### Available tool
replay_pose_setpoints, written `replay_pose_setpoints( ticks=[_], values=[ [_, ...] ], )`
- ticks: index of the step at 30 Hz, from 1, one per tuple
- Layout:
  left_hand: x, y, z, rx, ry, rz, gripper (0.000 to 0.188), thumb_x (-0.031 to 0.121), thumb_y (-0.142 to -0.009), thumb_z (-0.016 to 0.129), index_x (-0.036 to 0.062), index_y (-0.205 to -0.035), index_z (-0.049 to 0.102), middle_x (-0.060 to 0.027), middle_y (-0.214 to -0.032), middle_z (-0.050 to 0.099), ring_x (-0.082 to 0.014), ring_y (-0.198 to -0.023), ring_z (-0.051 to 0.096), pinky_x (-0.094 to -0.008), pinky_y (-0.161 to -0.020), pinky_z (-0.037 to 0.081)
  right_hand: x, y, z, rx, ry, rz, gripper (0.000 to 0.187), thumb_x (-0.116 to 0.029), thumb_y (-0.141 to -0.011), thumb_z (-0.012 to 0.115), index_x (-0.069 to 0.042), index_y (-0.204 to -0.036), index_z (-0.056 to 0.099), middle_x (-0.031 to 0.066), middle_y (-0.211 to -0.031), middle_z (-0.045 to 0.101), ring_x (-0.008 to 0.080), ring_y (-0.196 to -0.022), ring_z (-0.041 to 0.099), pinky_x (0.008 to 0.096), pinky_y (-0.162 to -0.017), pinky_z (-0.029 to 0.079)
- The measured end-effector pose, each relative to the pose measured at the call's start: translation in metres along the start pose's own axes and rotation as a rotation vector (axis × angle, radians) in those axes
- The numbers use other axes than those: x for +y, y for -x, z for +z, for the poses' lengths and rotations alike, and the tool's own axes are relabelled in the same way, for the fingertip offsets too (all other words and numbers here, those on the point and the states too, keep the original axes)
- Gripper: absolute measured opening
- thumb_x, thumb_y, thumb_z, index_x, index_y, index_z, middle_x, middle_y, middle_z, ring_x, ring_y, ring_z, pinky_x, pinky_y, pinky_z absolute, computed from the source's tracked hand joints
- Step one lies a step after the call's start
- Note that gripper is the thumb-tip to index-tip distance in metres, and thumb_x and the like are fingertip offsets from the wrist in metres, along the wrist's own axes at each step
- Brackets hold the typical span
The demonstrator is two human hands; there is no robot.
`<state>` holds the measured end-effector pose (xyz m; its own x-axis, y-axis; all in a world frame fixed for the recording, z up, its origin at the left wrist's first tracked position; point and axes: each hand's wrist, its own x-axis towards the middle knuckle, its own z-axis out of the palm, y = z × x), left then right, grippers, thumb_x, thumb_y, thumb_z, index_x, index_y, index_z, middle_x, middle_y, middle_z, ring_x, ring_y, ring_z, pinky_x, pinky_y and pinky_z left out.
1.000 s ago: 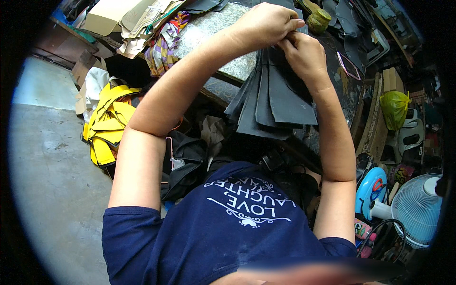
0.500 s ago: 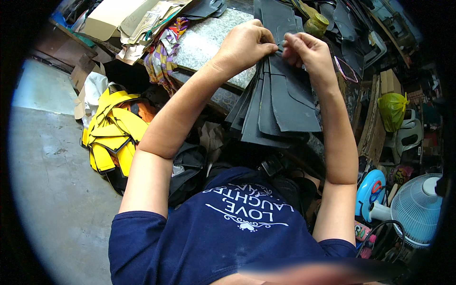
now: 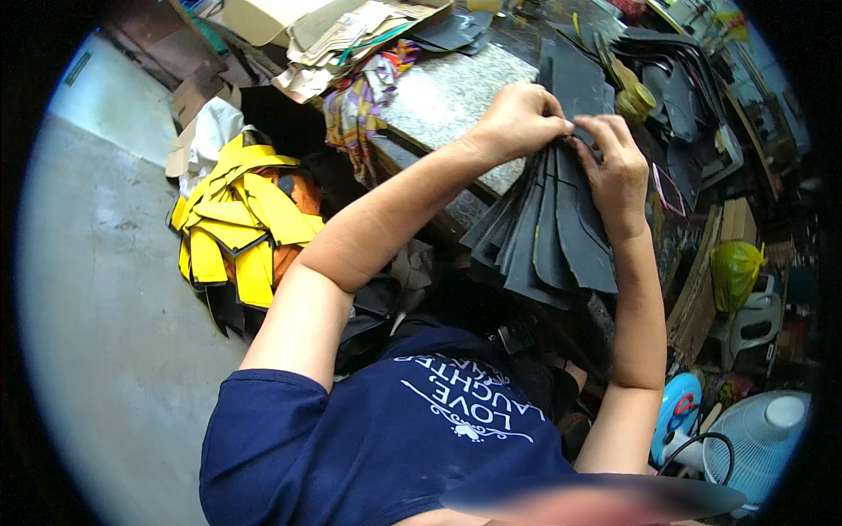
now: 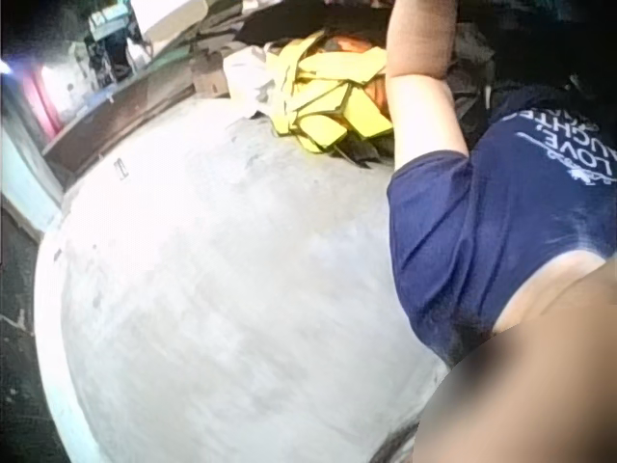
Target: The person gathers and stacks multiple dark gray and yellow material pieces on a cluttered workbench. They repeatedly align the pieces, flip them, and arrange them into neat piles. The person also uses a pen to mark some pieces and ties a bundle with a rubber band.
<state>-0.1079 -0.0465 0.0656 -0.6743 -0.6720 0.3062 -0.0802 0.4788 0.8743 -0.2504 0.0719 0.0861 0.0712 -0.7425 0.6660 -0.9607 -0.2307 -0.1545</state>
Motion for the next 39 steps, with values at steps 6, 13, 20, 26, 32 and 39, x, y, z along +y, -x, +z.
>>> replay_pose_setpoints(
  ticks=[6, 13, 20, 26, 32, 39],
  values=[
    [0.002, 0.009, 0.003, 0.185, -0.241, 0.248, 0.022, 0.022, -0.078, 0.074, 0.0017, -0.086, 0.074, -0.0156, -0.083, 0.066, -0.0275, -0.077, 0.068, -0.0331, -0.069, 0.052, 0.016, -0.008, -0.001, -0.254, -0.303, 0.259, 0.02, -0.02, -0.084, 0.07, -0.001, -0.091, 0.069, 0.0094, -0.083, 0.063, 0.0237, -0.079, 0.064, 0.0318, -0.069, 0.049],
    [0.006, 0.009, -0.001, 0.075, -0.165, 0.167, 0.018, 0.016, -0.081, 0.076, -0.0009, -0.087, 0.072, -0.0091, -0.077, 0.069, -0.0122, -0.071, 0.066, -0.0265, -0.065, 0.052, 0.014, -0.017, -0.011, -0.404, -0.087, 0.142, 0.026, -0.027, -0.086, 0.068, -0.001, -0.092, 0.064, 0.0122, -0.085, 0.065, 0.0277, -0.077, 0.066, 0.0363, -0.068, 0.051],
    [0.004, 0.015, -0.011, 0.099, -0.288, 0.369, 0.02, 0.021, -0.082, 0.076, 0.0024, -0.089, 0.072, -0.0106, -0.074, 0.066, -0.0165, -0.065, 0.062, -0.0294, -0.061, 0.049, -0.002, -0.017, -0.028, -0.323, 0.407, -0.257, 0.004, -0.01, -0.088, 0.061, -0.007, -0.092, 0.06, 0.0117, -0.081, 0.065, 0.0274, -0.076, 0.069, 0.0347, -0.067, 0.058],
    [-0.014, 0.019, -0.018, 0.108, -0.33, 0.267, 0.03, 0.03, -0.084, 0.075, 0.0008, -0.082, 0.068, -0.0108, -0.066, 0.062, -0.016, -0.057, 0.055, -0.031, -0.056, 0.045, 0.007, -0.011, -0.038, -0.344, 0.241, -0.223, 0.003, -0.008, -0.087, 0.059, -0.005, -0.087, 0.057, 0.0137, -0.075, 0.063, 0.0293, -0.073, 0.068, 0.0379, -0.063, 0.056],
    [-0.039, 0.032, -0.023, 0.071, -0.295, 0.157, 0.029, 0.029, -0.085, 0.074, 0.0012, -0.081, 0.069, -0.0107, -0.064, 0.063, -0.0185, -0.059, 0.061, -0.034, -0.058, 0.049, 0.01, 0.013, -0.043, -0.406, 0.117, -0.132, 0.006, -0.012, -0.091, 0.058, -0.006, -0.09, 0.058, 0.0133, -0.077, 0.06, 0.0315, -0.074, 0.065, 0.0406, -0.064, 0.053],
    [-0.025, 0.029, -0.029, -0.218, 0.719, -0.356, 0.02, 0.025, -0.092, 0.068, 0.0063, -0.087, 0.068, 0.005, -0.059, 0.051, -0.0048, -0.051, 0.047, -0.0189, -0.047, 0.037, 0.005, -0.016, -0.04, -0.357, -0.226, -0.015, 0.012, -0.018, -0.092, 0.063, -0.01, -0.1, 0.068, 0.0065, -0.09, 0.066, 0.0244, -0.079, 0.067, 0.0329, -0.07, 0.053]
  ],
)
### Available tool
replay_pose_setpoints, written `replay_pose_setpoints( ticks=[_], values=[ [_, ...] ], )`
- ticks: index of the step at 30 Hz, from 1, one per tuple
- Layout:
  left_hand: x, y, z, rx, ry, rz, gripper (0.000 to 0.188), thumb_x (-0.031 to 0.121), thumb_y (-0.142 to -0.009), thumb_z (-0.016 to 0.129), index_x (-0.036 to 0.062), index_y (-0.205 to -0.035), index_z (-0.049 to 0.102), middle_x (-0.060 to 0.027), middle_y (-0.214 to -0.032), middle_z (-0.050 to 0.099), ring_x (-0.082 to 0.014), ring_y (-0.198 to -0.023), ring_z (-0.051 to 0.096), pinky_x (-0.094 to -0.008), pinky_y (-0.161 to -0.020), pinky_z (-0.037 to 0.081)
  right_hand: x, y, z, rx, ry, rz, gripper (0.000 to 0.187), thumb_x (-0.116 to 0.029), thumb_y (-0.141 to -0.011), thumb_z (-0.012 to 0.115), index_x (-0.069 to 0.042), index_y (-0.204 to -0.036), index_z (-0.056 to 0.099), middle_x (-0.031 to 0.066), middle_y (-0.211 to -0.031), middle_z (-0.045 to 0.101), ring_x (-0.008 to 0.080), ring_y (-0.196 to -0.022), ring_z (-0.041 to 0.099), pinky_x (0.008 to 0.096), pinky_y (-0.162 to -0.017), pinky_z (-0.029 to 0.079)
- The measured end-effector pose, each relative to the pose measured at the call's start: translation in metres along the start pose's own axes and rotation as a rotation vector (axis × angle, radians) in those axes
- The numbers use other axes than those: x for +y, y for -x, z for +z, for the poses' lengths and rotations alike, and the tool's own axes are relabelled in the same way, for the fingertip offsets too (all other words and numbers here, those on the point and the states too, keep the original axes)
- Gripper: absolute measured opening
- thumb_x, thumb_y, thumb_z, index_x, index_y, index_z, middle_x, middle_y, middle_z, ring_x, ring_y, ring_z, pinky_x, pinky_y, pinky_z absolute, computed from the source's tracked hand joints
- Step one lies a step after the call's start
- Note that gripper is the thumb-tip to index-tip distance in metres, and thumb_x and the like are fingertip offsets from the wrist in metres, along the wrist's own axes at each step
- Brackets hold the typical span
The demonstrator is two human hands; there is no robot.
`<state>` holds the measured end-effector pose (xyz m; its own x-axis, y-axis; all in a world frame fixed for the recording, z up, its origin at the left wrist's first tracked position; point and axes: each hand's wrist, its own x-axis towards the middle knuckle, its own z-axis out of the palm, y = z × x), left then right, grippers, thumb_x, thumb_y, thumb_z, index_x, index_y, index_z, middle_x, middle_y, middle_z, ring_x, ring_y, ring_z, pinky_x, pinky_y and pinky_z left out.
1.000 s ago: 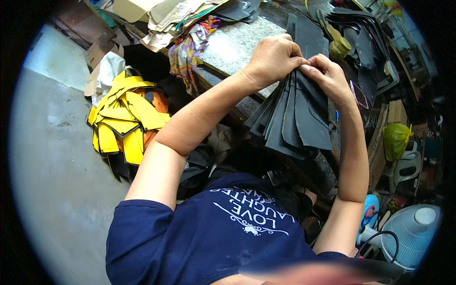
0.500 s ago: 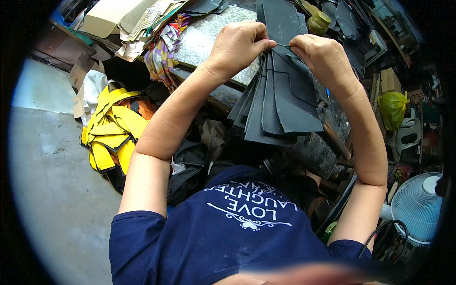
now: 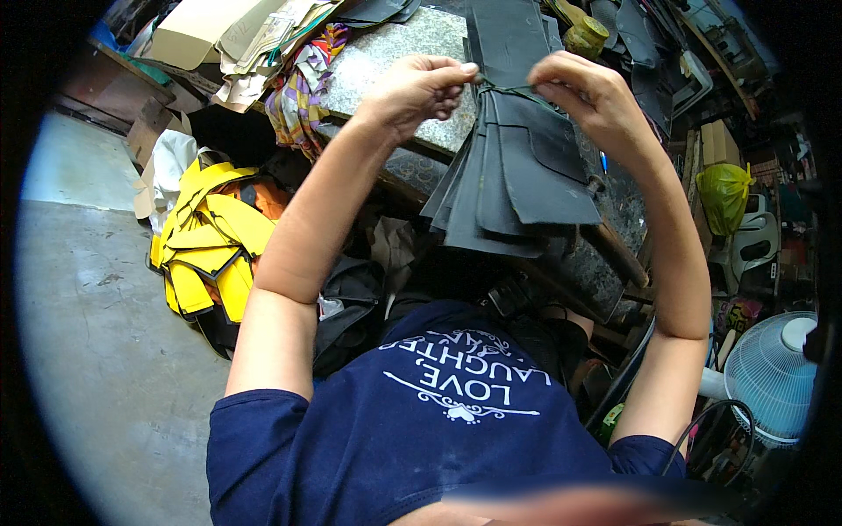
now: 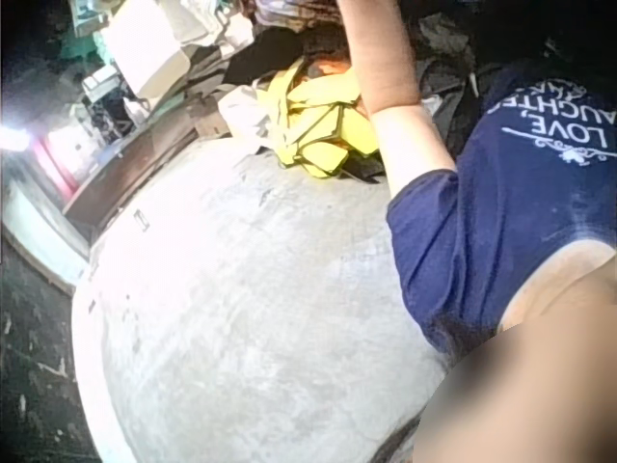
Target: The person gathers and stacks multiple dark gray and yellow material pieces on a cluttered workbench. They repeatedly align the pieces, flip them, and arrange them into neat piles. The person also uses a pen to mark some pieces and ties a bundle with a rubber band.
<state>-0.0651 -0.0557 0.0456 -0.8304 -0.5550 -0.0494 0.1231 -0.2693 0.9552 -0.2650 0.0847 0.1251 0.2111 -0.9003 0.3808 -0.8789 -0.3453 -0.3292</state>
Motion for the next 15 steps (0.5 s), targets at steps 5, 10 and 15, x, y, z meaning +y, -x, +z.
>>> replay_pose_setpoints(
  ticks=[5, 10, 15],
  values=[
    [-0.015, -0.002, 0.028, 0.065, -0.026, 0.235, 0.016, 0.016, -0.091, 0.068, 0.0013, -0.093, 0.072, 0.0006, -0.068, 0.062, -0.0053, -0.056, 0.054, -0.0197, -0.051, 0.042, 0.004, -0.028, 0.009, 0.015, 0.009, -0.102, 0.009, -0.01, -0.091, 0.064, -0.005, -0.098, 0.067, 0.0034, -0.094, 0.063, 0.0162, -0.084, 0.064, 0.0283, -0.076, 0.052],
    [-0.02, 0.0, 0.038, 0.115, -0.03, 0.301, 0.015, 0.013, -0.09, 0.069, -0.0001, -0.095, 0.073, -0.0006, -0.073, 0.066, -0.0042, -0.059, 0.055, -0.0193, -0.054, 0.043, 0.011, -0.043, 0.026, 0.112, 0.014, -0.119, 0.011, -0.014, -0.089, 0.066, -0.008, -0.098, 0.069, 0.003, -0.097, 0.065, 0.0181, -0.09, 0.064, 0.0303, -0.078, 0.052],
    [-0.026, 0.0, 0.042, 0.194, 0.015, 0.256, 0.016, 0.019, -0.091, 0.068, 0.0032, -0.093, 0.07, 0.0039, -0.07, 0.061, -0.0026, -0.055, 0.048, -0.0182, -0.05, 0.035, 0.012, -0.036, 0.026, 0.164, 0.512, 0.034, 0.067, -0.021, -0.084, 0.073, -0.018, -0.139, 0.034, 0.0065, -0.139, 0.037, 0.0287, -0.129, 0.036, 0.0407, -0.107, 0.027]
  ],
)
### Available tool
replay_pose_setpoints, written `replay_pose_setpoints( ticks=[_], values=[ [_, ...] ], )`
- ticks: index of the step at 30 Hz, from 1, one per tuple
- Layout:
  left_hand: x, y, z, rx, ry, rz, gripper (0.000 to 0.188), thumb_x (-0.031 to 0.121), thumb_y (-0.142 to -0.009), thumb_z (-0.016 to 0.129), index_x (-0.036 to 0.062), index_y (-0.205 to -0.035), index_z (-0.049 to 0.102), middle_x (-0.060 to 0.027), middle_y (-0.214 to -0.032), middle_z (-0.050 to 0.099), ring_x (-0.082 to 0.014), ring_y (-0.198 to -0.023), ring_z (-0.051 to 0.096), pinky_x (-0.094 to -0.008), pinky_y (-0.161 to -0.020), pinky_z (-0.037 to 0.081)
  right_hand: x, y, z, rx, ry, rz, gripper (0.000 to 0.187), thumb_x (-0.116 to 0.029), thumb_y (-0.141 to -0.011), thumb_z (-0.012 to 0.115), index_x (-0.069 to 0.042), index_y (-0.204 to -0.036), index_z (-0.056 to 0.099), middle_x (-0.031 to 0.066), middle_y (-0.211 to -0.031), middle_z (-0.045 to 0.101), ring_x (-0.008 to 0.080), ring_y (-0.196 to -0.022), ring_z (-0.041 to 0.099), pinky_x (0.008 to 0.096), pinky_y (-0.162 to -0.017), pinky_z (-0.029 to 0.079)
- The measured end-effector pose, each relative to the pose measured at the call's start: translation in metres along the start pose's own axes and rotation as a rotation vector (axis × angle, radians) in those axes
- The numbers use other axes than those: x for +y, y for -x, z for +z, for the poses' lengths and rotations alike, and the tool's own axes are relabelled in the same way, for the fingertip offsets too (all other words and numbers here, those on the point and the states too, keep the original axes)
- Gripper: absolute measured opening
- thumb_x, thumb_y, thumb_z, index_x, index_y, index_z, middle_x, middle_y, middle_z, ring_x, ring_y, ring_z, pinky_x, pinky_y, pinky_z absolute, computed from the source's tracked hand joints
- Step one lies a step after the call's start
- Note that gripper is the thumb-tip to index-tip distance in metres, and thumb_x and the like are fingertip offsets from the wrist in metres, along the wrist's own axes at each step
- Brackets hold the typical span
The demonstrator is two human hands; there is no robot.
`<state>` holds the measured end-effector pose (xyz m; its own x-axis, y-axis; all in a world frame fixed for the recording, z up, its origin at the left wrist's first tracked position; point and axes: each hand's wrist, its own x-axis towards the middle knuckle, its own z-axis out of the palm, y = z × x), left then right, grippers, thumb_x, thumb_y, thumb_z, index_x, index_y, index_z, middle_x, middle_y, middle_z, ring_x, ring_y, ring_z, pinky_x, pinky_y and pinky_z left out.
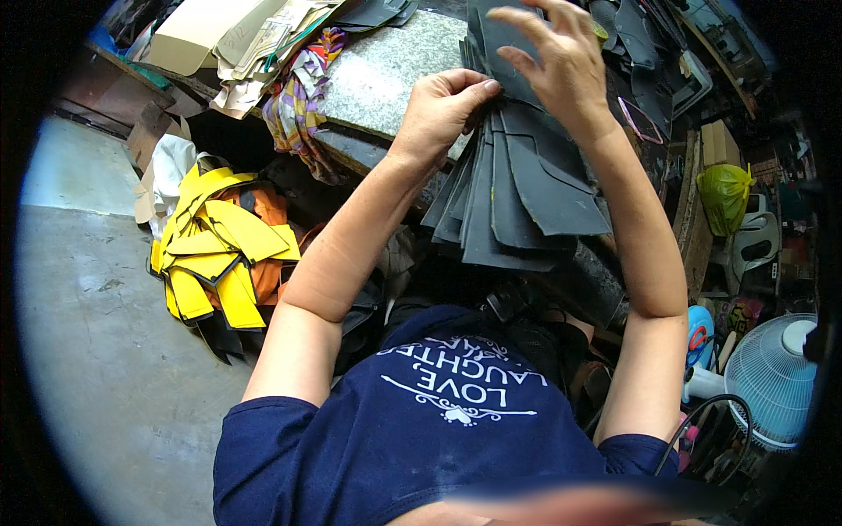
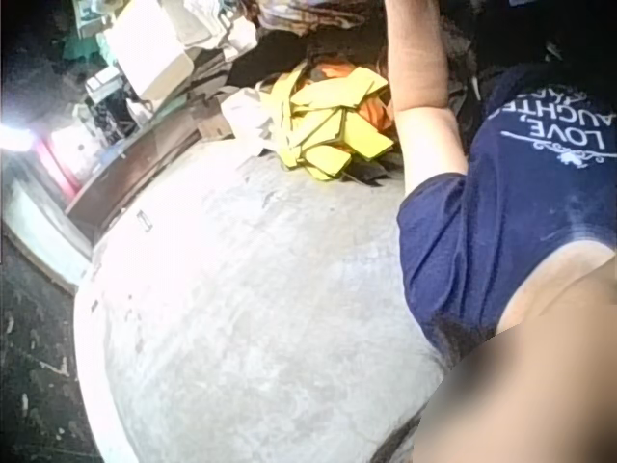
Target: The person gathers and stacks multiple dark gray and yellow material pieces on a cluttered workbench. They repeatedly align the pieces, flip them, and arrange them into neat piles. The person also uses a pen to mark some pieces and ties a bundle with a rubber band.
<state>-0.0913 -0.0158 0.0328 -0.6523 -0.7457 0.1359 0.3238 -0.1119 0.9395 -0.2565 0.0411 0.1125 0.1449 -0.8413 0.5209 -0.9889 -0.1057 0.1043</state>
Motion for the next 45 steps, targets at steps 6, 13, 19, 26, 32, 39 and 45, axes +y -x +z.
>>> replay_pose_setpoints(
  ticks=[6, 13, 19, 26, 32, 39, 45],
  values=[
    [-0.003, 0.0, -0.006, 0.001, 0.091, -0.008, 0.018, 0.016, -0.093, 0.065, -0.0013, -0.094, 0.069, 0.0009, -0.076, 0.066, -0.0024, -0.065, 0.054, -0.0175, -0.057, 0.042, -0.018, 0.021, 0.006, -0.094, -0.705, 0.213, 0.051, -0.002, -0.085, 0.069, -0.016, -0.132, 0.056, 0.0012, -0.091, 0.068, 0.0086, -0.087, 0.063, 0.0274, -0.081, 0.05],
    [0.004, -0.002, -0.008, 0.006, -0.239, 0.088, 0.02, 0.022, -0.093, 0.066, 0.0024, -0.093, 0.071, 0.0041, -0.069, 0.059, -0.0014, -0.058, 0.047, -0.0181, -0.051, 0.034, -0.018, 0.021, 0.013, -0.079, -0.956, 0.275, 0.039, 0.001, -0.082, 0.07, -0.009, -0.118, 0.062, 0.0057, -0.085, 0.067, 0.0119, -0.08, 0.066, 0.0254, -0.076, 0.055],
    [0.014, -0.006, -0.014, 0.037, -0.749, 0.241, 0.021, 0.02, -0.089, 0.068, 0.0002, -0.095, 0.071, -0.0051, -0.072, 0.066, -0.0072, -0.065, 0.057, -0.0253, -0.059, 0.046, -0.03, 0.023, 0.011, 0.058, -0.372, 0.009, 0.02, -0.007, -0.083, 0.068, -0.004, -0.102, 0.067, 0.0114, -0.089, 0.068, 0.0236, -0.085, 0.067, 0.0332, -0.079, 0.054],
    [0.017, 0.008, 0.001, 0.23, -1.191, 0.645, 0.015, 0.018, -0.086, 0.067, 0.0041, -0.088, 0.071, -0.0121, -0.077, 0.066, -0.0281, -0.07, 0.065, -0.0357, -0.064, 0.051, -0.026, 0.023, 0.014, 0.073, -0.255, -0.061, 0.011, -0.01, -0.081, 0.067, -0.004, -0.091, 0.07, 0.0112, -0.088, 0.067, 0.0284, -0.088, 0.065, 0.0376, -0.082, 0.052],
    [0.01, 0.001, -0.006, 0.212, -1.014, 0.883, 0.009, 0.012, -0.083, 0.071, 0.0029, -0.084, 0.07, -0.005, -0.072, 0.064, -0.0224, -0.063, 0.062, -0.0316, -0.061, 0.049, -0.021, 0.022, 0.015, -0.039, -0.403, 0.092, 0.012, -0.011, -0.085, 0.066, -0.003, -0.093, 0.069, 0.0132, -0.091, 0.067, 0.0303, -0.088, 0.066, 0.038, -0.082, 0.052],
    [-0.005, -0.004, -0.007, -0.008, 0.145, -0.002, 0.011, 0.016, -0.088, 0.071, 0.0051, -0.091, 0.071, 0.0049, -0.071, 0.061, -0.0018, -0.057, 0.047, -0.0165, -0.053, 0.035, -0.023, 0.029, 0.006, -0.033, -0.671, 0.302, 0.014, -0.007, -0.086, 0.07, 0.0, -0.097, 0.07, 0.0089, -0.089, 0.068, 0.0173, -0.081, 0.067, 0.0278, -0.075, 0.053],
    [-0.005, -0.003, -0.008, -0.016, 0.14, -0.035, 0.011, 0.016, -0.089, 0.07, 0.0055, -0.092, 0.071, 0.0052, -0.072, 0.062, -0.0021, -0.059, 0.048, -0.0166, -0.053, 0.036, -0.024, 0.034, 0.005, 0.026, -0.623, 0.167, 0.012, -0.008, -0.082, 0.072, 0.0, -0.09, 0.07, 0.0116, -0.085, 0.067, 0.024, -0.078, 0.068, 0.031, -0.072, 0.054]
  ],
)
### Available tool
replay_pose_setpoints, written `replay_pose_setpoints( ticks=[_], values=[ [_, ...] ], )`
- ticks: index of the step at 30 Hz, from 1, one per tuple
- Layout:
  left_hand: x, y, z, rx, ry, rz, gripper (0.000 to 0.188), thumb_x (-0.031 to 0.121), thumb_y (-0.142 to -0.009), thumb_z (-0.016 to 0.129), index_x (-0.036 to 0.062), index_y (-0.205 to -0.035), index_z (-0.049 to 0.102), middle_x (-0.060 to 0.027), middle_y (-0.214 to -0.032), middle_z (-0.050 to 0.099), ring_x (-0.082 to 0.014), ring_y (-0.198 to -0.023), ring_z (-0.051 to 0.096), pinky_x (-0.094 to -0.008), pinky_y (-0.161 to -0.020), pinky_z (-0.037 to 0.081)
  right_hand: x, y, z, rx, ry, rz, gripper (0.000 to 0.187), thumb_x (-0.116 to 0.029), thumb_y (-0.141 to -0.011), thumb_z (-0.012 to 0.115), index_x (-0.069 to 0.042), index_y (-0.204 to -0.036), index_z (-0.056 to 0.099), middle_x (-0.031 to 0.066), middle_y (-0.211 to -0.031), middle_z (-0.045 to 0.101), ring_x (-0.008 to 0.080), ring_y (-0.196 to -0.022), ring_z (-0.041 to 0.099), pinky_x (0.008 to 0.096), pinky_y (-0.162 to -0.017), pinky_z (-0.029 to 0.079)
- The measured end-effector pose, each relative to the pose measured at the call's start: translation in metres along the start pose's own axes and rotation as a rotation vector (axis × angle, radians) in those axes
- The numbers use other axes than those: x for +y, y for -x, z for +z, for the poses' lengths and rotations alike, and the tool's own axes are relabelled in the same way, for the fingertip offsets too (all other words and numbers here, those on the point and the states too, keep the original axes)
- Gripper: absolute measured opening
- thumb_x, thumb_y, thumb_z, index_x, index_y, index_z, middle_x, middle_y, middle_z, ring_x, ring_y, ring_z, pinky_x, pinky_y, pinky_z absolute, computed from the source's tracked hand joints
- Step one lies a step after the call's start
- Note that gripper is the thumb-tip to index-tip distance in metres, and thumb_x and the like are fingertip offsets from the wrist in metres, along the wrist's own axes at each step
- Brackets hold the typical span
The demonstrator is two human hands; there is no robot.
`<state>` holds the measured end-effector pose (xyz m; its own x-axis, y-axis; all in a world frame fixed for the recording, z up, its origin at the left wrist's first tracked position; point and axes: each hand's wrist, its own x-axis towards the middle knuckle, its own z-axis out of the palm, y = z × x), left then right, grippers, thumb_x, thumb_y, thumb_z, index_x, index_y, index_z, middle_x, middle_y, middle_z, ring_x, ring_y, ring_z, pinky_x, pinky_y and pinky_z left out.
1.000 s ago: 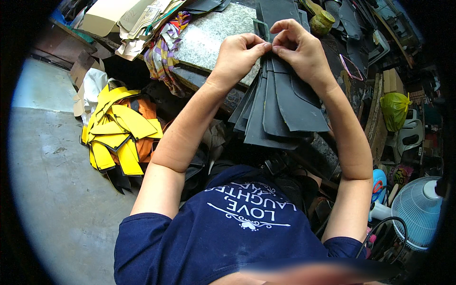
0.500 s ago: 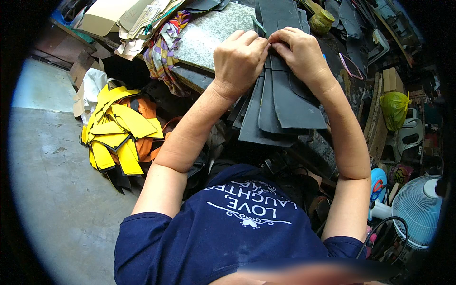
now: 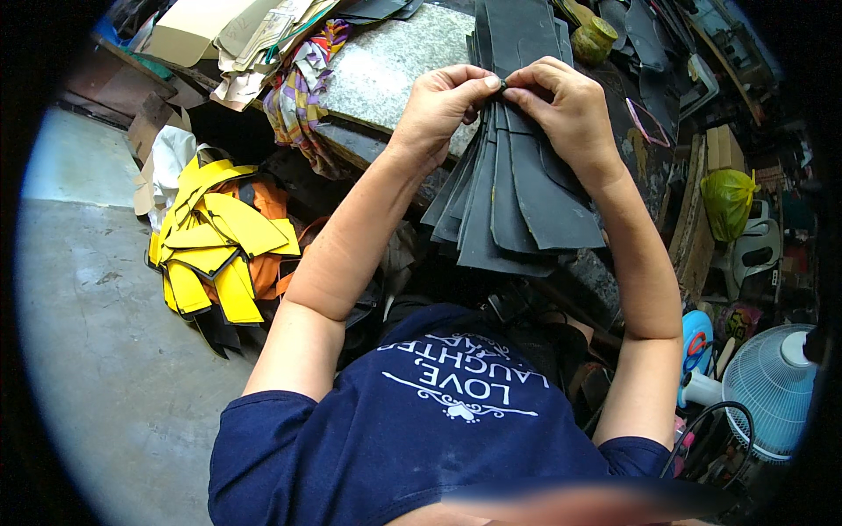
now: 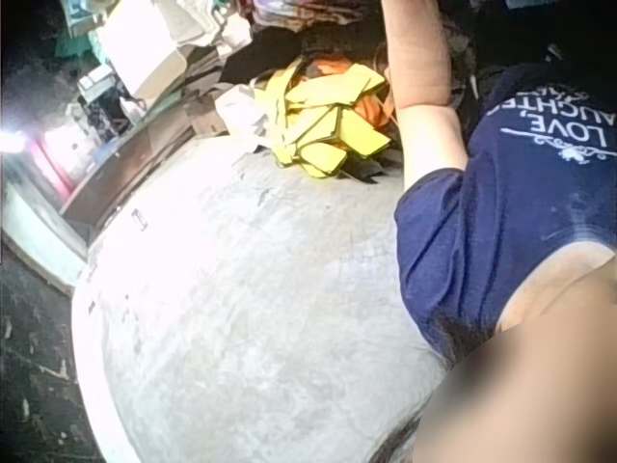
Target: The person gathers and stacks multiple dark gray and yellow material pieces on a cluttered workbench. They repeatedly align the pieces, flip them, and arrange them into neat piles. The person also uses a pen to mark some pieces and ties a bundle with a rubber band.
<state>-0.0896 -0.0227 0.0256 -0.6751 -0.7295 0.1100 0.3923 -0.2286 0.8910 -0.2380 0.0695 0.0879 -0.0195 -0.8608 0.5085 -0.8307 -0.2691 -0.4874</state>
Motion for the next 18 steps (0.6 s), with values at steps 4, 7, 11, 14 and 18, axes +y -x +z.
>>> replay_pose_setpoints(
  ticks=[4, 7, 11, 14, 18],
  values=[
    [0.003, 0.003, 0.003, -0.007, -0.118, 0.113, 0.014, 0.017, -0.089, 0.07, 0.0037, -0.093, 0.071, 0.004, -0.074, 0.063, -0.0022, -0.06, 0.049, -0.0171, -0.055, 0.037, -0.003, -0.004, 0.0, 0.011, 0.189, -0.122, 0.01, -0.009, -0.079, 0.07, -0.001, -0.084, 0.068, 0.0127, -0.084, 0.065, 0.0285, -0.079, 0.066, 0.0364, -0.073, 0.053],
    [0.007, 0.005, 0.003, 0.015, -0.297, 0.189, 0.017, 0.014, -0.089, 0.07, -0.0019, -0.093, 0.072, -0.0033, -0.08, 0.07, -0.0084, -0.074, 0.062, -0.0227, -0.069, 0.051, -0.008, -0.008, -0.002, -0.01, 0.395, -0.207, 0.013, -0.013, -0.078, 0.068, -0.001, -0.081, 0.064, 0.0129, -0.084, 0.063, 0.0303, -0.081, 0.065, 0.04, -0.075, 0.052],
    [0.011, 0.005, -0.006, 0.086, -0.716, 0.347, 0.018, 0.016, -0.088, 0.071, -0.0013, -0.089, 0.071, -0.0084, -0.075, 0.069, -0.0086, -0.068, 0.061, -0.0247, -0.062, 0.05, -0.009, -0.009, -0.007, -0.079, 0.61, -0.259, 0.017, -0.017, -0.08, 0.064, -0.001, -0.086, 0.061, 0.0137, -0.085, 0.062, 0.0317, -0.084, 0.064, 0.0418, -0.079, 0.052],
    [0.009, 0.004, -0.015, 0.101, -0.9, 0.412, 0.019, 0.017, -0.087, 0.071, -0.0014, -0.086, 0.07, -0.0114, -0.072, 0.068, -0.01, -0.064, 0.061, -0.0268, -0.059, 0.049, -0.004, -0.004, -0.009, -0.282, 0.511, -0.015, 0.017, -0.017, -0.083, 0.059, -0.001, -0.09, 0.06, 0.0145, -0.087, 0.062, 0.0323, -0.085, 0.064, 0.0419, -0.079, 0.051],
    [0.001, 0.001, -0.018, 0.092, -0.872, 0.396, 0.02, 0.018, -0.087, 0.071, -0.002, -0.085, 0.068, -0.0108, -0.071, 0.067, -0.0112, -0.063, 0.059, -0.0278, -0.058, 0.048, 0.003, -0.003, -0.007, -0.259, 0.469, -0.081, 0.016, -0.018, -0.085, 0.056, -0.004, -0.09, 0.061, 0.0138, -0.088, 0.063, 0.033, -0.083, 0.064, 0.0412, -0.078, 0.052]
  ],
)
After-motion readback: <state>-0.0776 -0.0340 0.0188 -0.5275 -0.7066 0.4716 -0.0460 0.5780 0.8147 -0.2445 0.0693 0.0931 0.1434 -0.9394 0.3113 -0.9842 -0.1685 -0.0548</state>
